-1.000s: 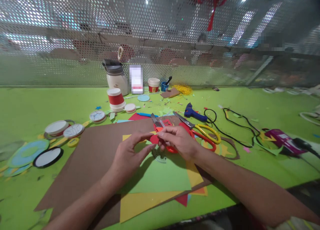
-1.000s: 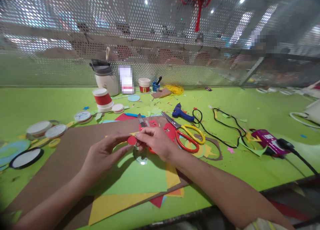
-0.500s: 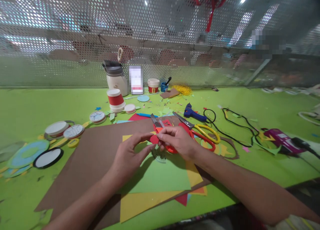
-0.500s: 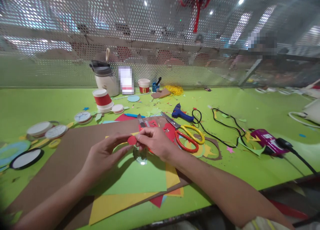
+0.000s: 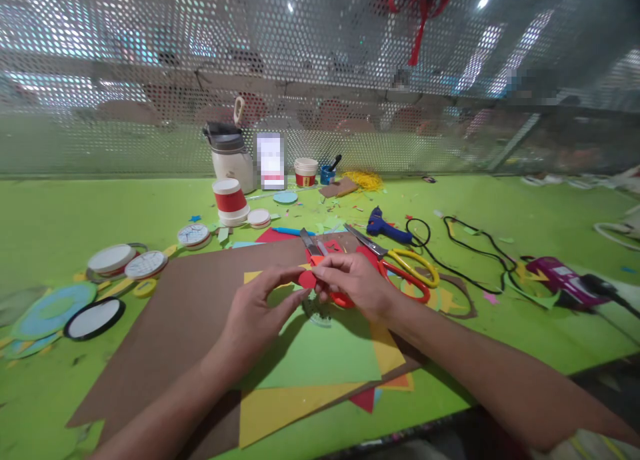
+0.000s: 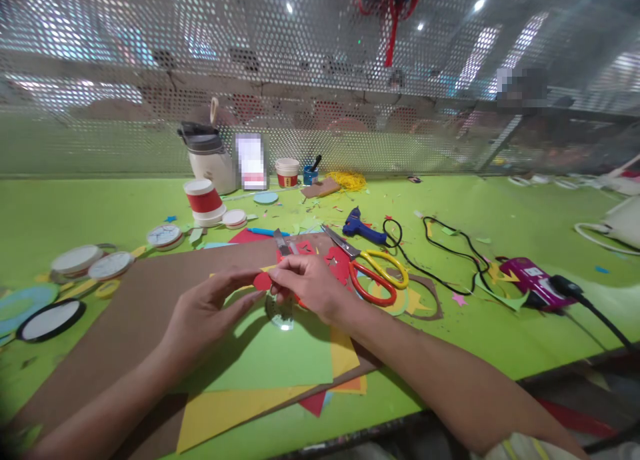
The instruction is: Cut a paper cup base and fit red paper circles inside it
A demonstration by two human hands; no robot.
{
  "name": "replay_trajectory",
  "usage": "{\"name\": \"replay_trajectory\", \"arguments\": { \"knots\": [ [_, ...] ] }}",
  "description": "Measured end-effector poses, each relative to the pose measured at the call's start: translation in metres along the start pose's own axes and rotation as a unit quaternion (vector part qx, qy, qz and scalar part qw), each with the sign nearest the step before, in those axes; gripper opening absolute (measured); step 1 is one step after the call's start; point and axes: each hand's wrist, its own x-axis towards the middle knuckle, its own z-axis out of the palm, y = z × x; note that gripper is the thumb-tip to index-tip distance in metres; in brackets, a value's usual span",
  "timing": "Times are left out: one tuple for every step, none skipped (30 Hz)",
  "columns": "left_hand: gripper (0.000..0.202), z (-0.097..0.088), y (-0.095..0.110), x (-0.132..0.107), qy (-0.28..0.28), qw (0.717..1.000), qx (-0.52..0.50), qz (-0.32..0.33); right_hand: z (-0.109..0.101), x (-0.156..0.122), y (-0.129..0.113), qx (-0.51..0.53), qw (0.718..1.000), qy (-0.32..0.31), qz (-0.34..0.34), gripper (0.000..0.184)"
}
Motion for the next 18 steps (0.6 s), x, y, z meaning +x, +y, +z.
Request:
{"name": "replay_trajectory", "arguments": {
  "knots": [
    [0.025, 0.0001, -0.0004, -0.0002, 0.000, 1.000, 0.001, 0.000, 0.0000, 0.0000, -0.0003, 0.001, 1.000, -0.002, 0.000, 0.026],
    [0.025, 0.0002, -0.0008, -0.0004, 0.002, 1.000, 0.002, 0.000, -0.0001, -0.0001, -0.0005, 0.002, 1.000, -0.003, -0.001, 0.027],
    [0.025, 0.0003, -0.0012, -0.0006, 0.003, 1.000, 0.003, -0.001, -0.0001, -0.0002, -0.0008, 0.002, 1.000, -0.004, 0.000, 0.027],
    [0.025, 0.0004, -0.0014, -0.0008, 0.003, 1.000, 0.005, 0.000, -0.0001, -0.0002, -0.0009, 0.002, 1.000, -0.004, 0.000, 0.027],
    [0.026, 0.0005, -0.0016, -0.0008, 0.003, 1.000, 0.005, 0.001, -0.0002, -0.0003, -0.0010, 0.003, 1.000, -0.005, 0.001, 0.027],
    [0.026, 0.0006, -0.0016, -0.0007, 0.002, 1.000, 0.005, 0.002, -0.0002, -0.0003, -0.0010, 0.004, 1.000, -0.004, 0.001, 0.026],
    [0.026, 0.0006, -0.0015, -0.0004, 0.002, 1.000, 0.005, 0.003, -0.0002, -0.0003, -0.0009, 0.005, 1.000, -0.004, 0.002, 0.026],
    [0.027, 0.0005, -0.0013, -0.0001, 0.001, 1.000, 0.005, 0.004, -0.0001, -0.0003, -0.0007, 0.006, 1.000, -0.003, 0.004, 0.026],
    [0.027, 0.0003, -0.0010, 0.0002, 0.001, 1.000, 0.005, 0.006, -0.0001, -0.0002, -0.0004, 0.007, 1.000, -0.003, 0.005, 0.026],
    [0.028, 0.0001, -0.0007, 0.0005, 0.002, 1.000, 0.005, 0.007, 0.0000, -0.0001, -0.0002, 0.009, 1.000, -0.003, 0.006, 0.025],
    [0.028, -0.0001, -0.0005, 0.0007, 0.002, 1.000, 0.005, 0.006, 0.0000, 0.0000, 0.0001, 0.010, 1.000, -0.003, 0.007, 0.025],
    [0.028, -0.0002, -0.0003, 0.0009, 0.001, 1.000, 0.004, 0.005, 0.0001, 0.0000, 0.0003, 0.010, 1.000, -0.002, 0.007, 0.025],
    [0.028, -0.0003, -0.0003, 0.0010, 0.001, 1.000, 0.001, 0.003, 0.0001, 0.0000, 0.0005, 0.010, 1.000, -0.002, 0.007, 0.025],
    [0.028, -0.0004, -0.0004, 0.0011, 0.001, 1.000, -0.002, 0.002, 0.0002, -0.0001, 0.0006, 0.010, 1.000, -0.001, 0.007, 0.025],
    [0.027, -0.0003, -0.0006, 0.0011, 0.001, 1.000, -0.006, 0.000, 0.0002, -0.0001, 0.0006, 0.010, 1.000, -0.001, 0.007, 0.025],
    [0.027, -0.0003, -0.0009, 0.0012, 0.001, 1.000, -0.008, 0.000, 0.0002, -0.0003, 0.0005, 0.009, 1.000, 0.000, 0.007, 0.024],
    [0.027, -0.0001, -0.0011, 0.0014, 0.002, 1.000, -0.010, 0.000, 0.0002, -0.0004, 0.0003, 0.009, 1.000, 0.001, 0.007, 0.024],
    [0.027, 0.0000, -0.0012, 0.0015, 0.004, 1.000, -0.010, 0.000, 0.0002, -0.0005, -0.0001, 0.009, 1.000, 0.003, 0.008, 0.024]
  ]
}}
